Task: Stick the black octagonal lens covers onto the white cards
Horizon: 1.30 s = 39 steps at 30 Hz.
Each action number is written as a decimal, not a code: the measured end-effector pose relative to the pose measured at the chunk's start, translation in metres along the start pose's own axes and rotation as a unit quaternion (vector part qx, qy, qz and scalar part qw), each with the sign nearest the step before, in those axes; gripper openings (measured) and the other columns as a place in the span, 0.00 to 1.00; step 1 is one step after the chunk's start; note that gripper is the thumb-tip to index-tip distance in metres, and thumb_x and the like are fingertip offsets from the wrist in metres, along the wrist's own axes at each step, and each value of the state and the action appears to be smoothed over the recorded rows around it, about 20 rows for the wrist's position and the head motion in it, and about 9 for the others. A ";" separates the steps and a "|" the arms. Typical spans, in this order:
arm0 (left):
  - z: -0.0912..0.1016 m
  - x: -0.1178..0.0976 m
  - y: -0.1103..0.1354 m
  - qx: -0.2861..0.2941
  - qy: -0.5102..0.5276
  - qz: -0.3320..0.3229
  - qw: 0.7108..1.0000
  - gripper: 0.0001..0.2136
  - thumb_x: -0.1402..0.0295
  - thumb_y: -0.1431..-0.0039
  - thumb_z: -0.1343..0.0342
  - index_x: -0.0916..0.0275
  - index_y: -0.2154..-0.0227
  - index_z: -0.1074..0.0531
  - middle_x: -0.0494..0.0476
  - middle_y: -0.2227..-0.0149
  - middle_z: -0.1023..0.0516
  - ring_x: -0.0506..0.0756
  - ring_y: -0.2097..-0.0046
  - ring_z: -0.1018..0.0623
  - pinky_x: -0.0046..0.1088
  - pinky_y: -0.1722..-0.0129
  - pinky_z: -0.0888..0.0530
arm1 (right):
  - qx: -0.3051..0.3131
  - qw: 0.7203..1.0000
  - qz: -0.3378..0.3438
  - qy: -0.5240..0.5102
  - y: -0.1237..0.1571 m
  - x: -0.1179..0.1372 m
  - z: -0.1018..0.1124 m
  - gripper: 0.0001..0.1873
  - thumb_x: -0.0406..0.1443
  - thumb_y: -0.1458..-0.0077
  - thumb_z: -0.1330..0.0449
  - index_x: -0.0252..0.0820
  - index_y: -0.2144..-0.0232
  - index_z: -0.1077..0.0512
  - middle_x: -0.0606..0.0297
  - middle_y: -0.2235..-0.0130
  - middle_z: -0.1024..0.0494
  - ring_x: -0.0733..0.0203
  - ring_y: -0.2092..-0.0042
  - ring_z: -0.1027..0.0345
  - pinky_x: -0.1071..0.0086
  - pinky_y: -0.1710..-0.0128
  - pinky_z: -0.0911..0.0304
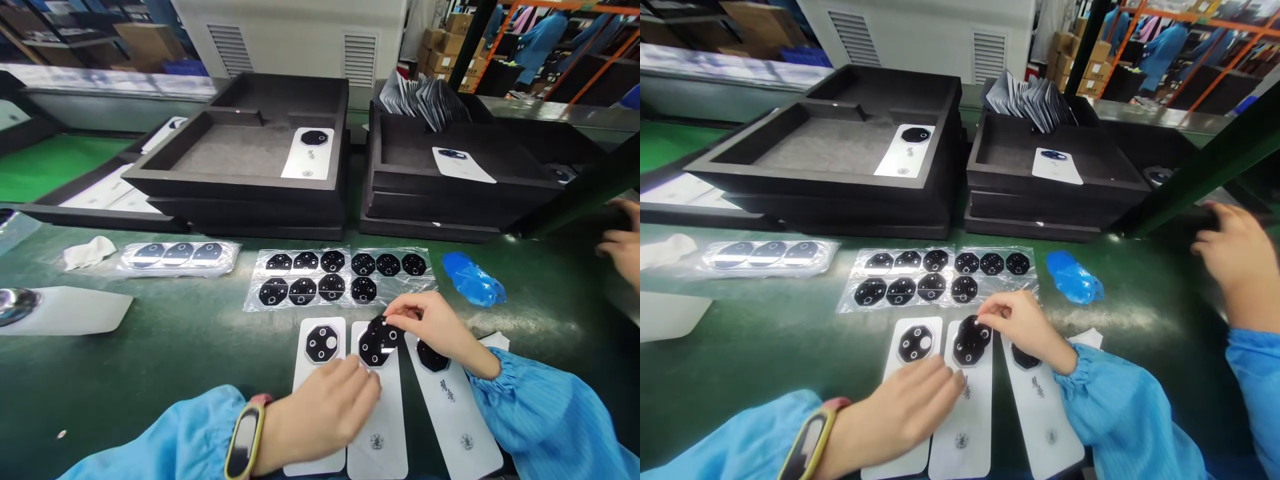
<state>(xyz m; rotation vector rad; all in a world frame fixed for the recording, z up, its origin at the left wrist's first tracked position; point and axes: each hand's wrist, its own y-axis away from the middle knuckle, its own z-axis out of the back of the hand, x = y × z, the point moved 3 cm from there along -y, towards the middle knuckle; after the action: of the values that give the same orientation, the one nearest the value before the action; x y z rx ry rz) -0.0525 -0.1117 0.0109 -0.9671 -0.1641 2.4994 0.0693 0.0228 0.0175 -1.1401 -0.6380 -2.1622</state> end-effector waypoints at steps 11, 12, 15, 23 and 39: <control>-0.024 -0.010 0.023 0.016 -0.355 -0.190 0.915 0.13 0.76 0.42 0.52 0.77 0.59 0.28 0.69 0.61 0.23 0.61 0.63 0.24 0.40 0.57 0.30 | 0.056 0.998 0.014 0.032 -0.003 -0.009 -0.021 0.08 0.30 0.51 0.39 0.44 0.79 0.23 0.74 0.82 0.28 0.68 0.80 0.38 0.72 0.76 0.40; -0.024 -0.010 0.023 0.013 -0.351 -0.191 0.916 0.13 0.76 0.42 0.52 0.77 0.59 0.27 0.69 0.62 0.23 0.61 0.63 0.24 0.39 0.58 0.29 | 0.055 0.998 0.013 0.033 -0.003 -0.010 -0.022 0.08 0.29 0.51 0.38 0.44 0.79 0.23 0.74 0.82 0.28 0.68 0.80 0.38 0.72 0.76 0.40; -0.023 -0.010 0.021 0.002 -0.340 -0.190 0.921 0.13 0.78 0.42 0.54 0.77 0.60 0.27 0.68 0.63 0.22 0.60 0.65 0.23 0.38 0.59 0.28 | 0.051 0.998 0.004 0.029 -0.003 -0.011 -0.021 0.08 0.29 0.51 0.38 0.44 0.79 0.23 0.74 0.82 0.28 0.68 0.80 0.39 0.73 0.77 0.41; -0.021 -0.010 0.018 -0.012 -0.333 -0.190 0.924 0.15 0.80 0.41 0.59 0.76 0.62 0.26 0.66 0.63 0.21 0.60 0.65 0.22 0.36 0.59 0.27 | 0.044 0.998 -0.005 0.040 0.000 -0.012 -0.021 0.08 0.28 0.52 0.37 0.43 0.79 0.23 0.74 0.82 0.28 0.68 0.80 0.39 0.73 0.77 0.42; -0.020 -0.012 0.019 -0.015 -0.357 -0.196 0.913 0.14 0.79 0.42 0.58 0.76 0.62 0.27 0.65 0.64 0.21 0.59 0.65 0.22 0.35 0.61 0.27 | 0.054 0.998 -0.012 0.029 0.001 -0.014 -0.023 0.07 0.28 0.51 0.38 0.42 0.77 0.23 0.73 0.81 0.27 0.69 0.79 0.37 0.75 0.76 0.42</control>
<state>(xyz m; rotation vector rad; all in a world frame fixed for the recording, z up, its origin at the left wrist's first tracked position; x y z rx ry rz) -0.0383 -0.1352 -0.0019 0.0289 -0.5616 2.3422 0.0634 0.0108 -0.0057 -1.0138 -0.7361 -2.1447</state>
